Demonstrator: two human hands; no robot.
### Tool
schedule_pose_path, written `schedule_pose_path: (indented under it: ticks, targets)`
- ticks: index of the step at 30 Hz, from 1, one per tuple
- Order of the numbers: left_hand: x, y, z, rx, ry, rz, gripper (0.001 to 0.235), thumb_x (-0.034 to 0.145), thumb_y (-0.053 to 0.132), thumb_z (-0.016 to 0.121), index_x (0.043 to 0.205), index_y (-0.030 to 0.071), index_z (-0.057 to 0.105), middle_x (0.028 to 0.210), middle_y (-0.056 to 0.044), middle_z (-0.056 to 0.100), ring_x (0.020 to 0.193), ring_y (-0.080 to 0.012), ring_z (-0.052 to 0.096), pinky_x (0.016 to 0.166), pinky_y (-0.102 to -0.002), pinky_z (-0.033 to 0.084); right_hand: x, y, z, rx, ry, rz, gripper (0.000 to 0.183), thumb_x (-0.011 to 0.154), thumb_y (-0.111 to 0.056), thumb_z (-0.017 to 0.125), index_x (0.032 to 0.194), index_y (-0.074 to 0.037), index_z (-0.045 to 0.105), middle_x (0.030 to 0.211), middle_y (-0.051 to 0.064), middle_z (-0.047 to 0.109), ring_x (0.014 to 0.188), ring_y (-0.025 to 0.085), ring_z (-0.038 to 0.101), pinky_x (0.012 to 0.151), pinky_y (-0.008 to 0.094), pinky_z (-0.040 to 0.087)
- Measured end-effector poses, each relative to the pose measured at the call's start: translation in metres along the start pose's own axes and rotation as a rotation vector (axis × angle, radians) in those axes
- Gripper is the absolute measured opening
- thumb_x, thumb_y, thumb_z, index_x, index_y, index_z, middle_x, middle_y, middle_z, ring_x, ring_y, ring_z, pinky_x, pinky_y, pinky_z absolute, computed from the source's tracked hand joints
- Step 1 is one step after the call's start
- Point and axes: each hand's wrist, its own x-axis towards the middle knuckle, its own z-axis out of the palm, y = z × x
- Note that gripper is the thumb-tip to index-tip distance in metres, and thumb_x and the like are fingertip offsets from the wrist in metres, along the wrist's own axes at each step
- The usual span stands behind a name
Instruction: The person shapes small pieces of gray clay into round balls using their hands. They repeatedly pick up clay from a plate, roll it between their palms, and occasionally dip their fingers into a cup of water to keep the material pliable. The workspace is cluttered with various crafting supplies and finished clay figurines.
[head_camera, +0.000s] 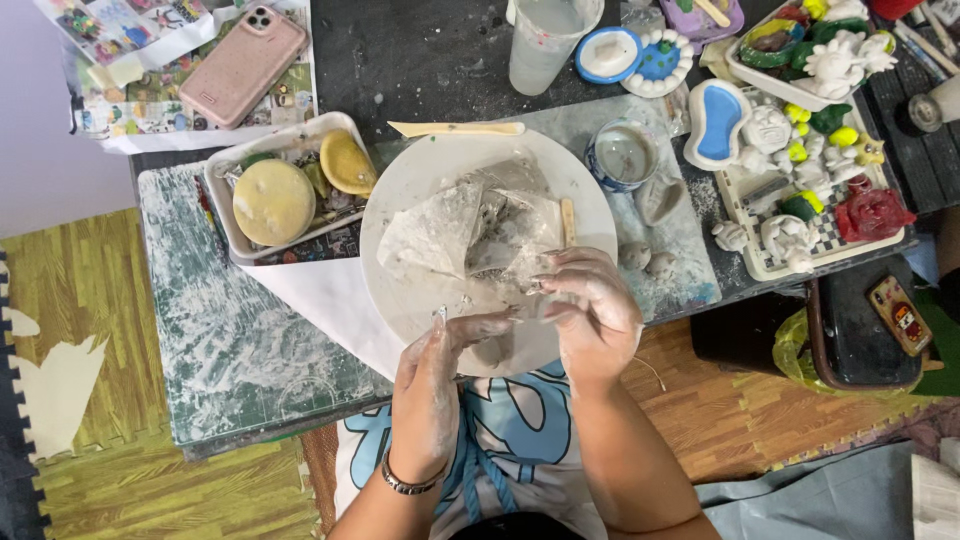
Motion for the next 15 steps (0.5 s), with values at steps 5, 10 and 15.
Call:
schedule_pose_path:
  ticks: [5,10,15]
  targets:
    - [0.002,-0.013,-0.007,-0.058,0.077,-0.085,0.054,0.11,0.031,0.04,0.102,-0.01,0.075,0.108,-0.021,0.078,0.102,-0.0249,0.068,0.1,-0.038,0.048,0.006,-0.003,-0.006,-0.116,-0.062,-0.122,0.026,0.081,-0.024,0.084,0.095,-0.004,0.075,0.092,0.006,0.075,0.104,0.028,0.069,0.094,0.039,0.057]
    - [0.001,-0.032,-0.013,-0.078,0.003,-0.113,0.039,0.108,0.026,0.053,0.113,-0.004,0.076,0.099,-0.013,0.074,0.088,-0.0163,0.064,0.085,-0.032,0.051,0.011,-0.012,-0.001,-0.242,-0.167,-0.257,0.023,0.083,-0.029,0.077,0.092,-0.008,0.078,0.09,0.004,0.079,0.095,0.023,0.074,0.1,0.043,0.051]
    - [-0.004,-0.032,-0.01,-0.075,-0.038,-0.109,0.039,0.109,0.029,0.059,0.099,-0.006,0.075,0.094,-0.007,0.074,0.088,-0.0118,0.062,0.083,-0.028,0.051,0.007,-0.027,0.003,-0.284,-0.226,-0.237,0.027,0.087,-0.035,0.074,0.091,-0.009,0.079,0.089,0.007,0.078,0.097,0.028,0.07,0.105,0.045,0.047]
